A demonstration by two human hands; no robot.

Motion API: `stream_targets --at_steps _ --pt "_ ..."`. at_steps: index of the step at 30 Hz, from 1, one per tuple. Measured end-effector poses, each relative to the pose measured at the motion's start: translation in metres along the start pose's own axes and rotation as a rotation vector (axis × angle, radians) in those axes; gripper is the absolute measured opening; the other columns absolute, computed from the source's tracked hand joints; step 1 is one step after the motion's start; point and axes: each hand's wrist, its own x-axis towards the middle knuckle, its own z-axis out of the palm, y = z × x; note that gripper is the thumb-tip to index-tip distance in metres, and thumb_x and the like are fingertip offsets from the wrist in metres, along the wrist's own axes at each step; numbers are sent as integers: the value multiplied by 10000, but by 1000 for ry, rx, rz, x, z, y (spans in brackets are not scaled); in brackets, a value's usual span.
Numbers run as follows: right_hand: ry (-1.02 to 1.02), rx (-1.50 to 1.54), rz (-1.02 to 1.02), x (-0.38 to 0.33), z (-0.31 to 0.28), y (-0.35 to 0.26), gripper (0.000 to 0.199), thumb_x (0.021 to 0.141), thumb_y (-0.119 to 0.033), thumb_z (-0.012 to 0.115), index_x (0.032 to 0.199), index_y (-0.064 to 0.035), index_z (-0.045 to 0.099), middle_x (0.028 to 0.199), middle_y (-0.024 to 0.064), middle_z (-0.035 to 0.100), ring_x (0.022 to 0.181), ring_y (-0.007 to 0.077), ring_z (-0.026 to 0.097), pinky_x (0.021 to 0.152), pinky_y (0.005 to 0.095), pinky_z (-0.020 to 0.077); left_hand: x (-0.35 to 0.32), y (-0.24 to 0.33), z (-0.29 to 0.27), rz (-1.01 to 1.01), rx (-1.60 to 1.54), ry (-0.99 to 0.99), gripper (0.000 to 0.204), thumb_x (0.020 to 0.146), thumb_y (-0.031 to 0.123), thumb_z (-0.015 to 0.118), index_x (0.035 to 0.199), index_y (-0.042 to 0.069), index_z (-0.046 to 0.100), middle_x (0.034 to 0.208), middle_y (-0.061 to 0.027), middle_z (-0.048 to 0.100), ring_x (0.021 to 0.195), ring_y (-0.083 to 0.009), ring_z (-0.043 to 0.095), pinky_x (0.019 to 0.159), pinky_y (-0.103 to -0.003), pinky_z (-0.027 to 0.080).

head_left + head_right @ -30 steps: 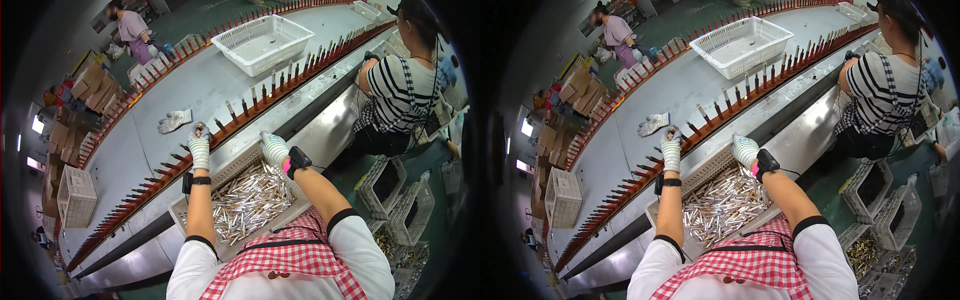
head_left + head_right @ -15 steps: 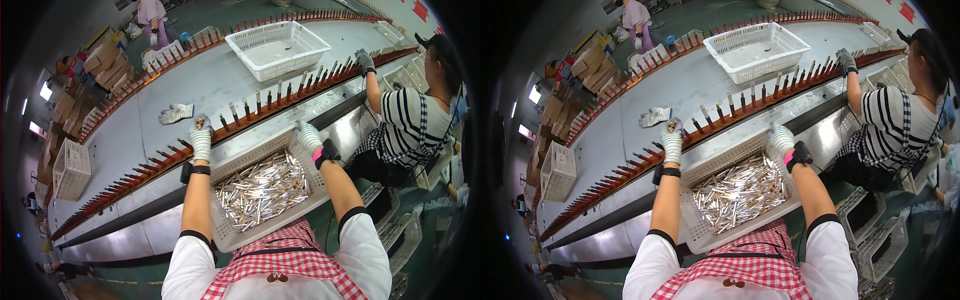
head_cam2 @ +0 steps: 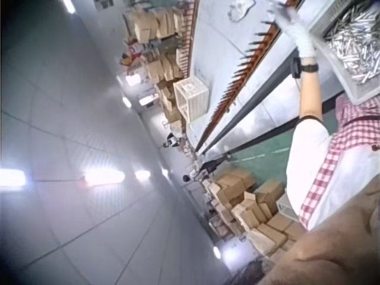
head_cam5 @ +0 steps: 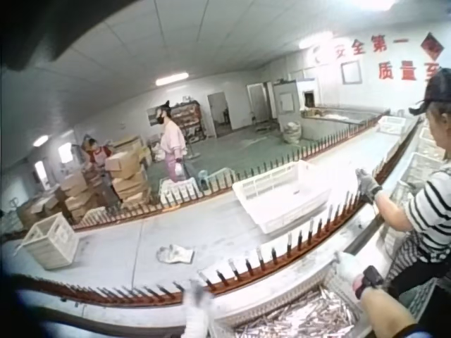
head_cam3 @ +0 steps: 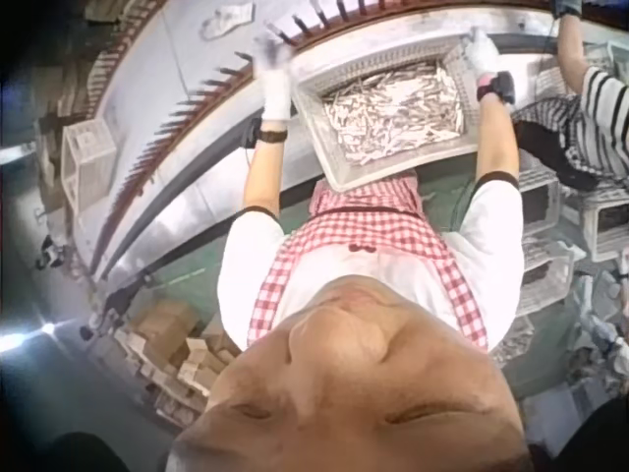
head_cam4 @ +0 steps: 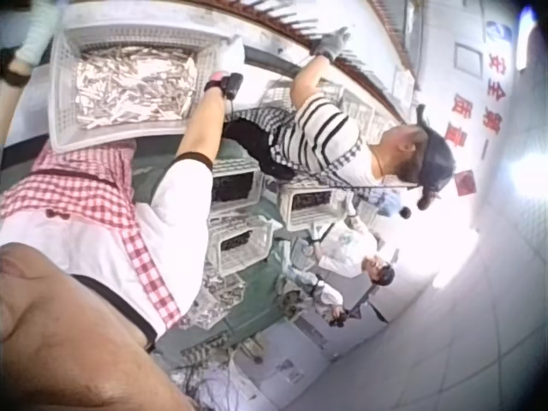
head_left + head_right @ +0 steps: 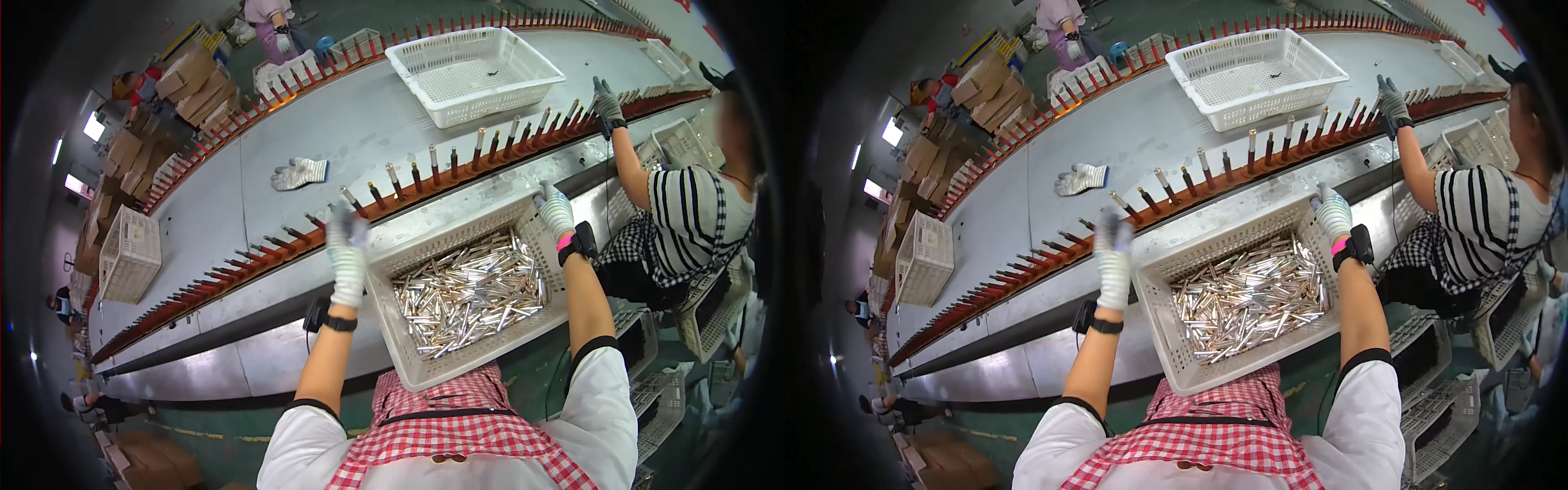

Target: Picking up small metal components from a basket and mounting them onto a rotating assembly track.

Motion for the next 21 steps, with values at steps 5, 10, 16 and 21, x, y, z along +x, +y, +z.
stream_targets --at_steps 5,10,16,21 --pt "80 283 -8 -28 17 16 498 863 -289 652 1299 -89 520 1160 237 633 1083 399 597 946 428 465 90 -46 -54 108 370 212 409 915 151 620 1273 -25 531 1186 -142 613 1048 -213 570 906 -311 461" --pt "-64 -36 172 -89 -2 59 418 886 -314 610 1221 -68 563 1089 236 656 1024 407 621 890 465 480 64 -19 -5 310 57 80 265 963 146 574 1170 -12 620 1090 -74 667 940 -150 572 877 -264 450" --pt "37 -99 163 -84 10 38 358 911 -335 566 1138 -62 613 995 258 667 968 425 634 836 477 500 64 -83 -20 -86 403 90 274 945 123 587 1175 -25 603 1025 -56 648 896 -104 528 837 -256 454" --pt "159 -143 249 -92 14 80 332 891 -317 589 1104 -65 633 992 262 665 967 435 627 828 473 496 54 -31 -9 170 -145 42 284 928 101 621 1181 -29 625 1130 -93 671 1012 -156 607 927 -286 464"
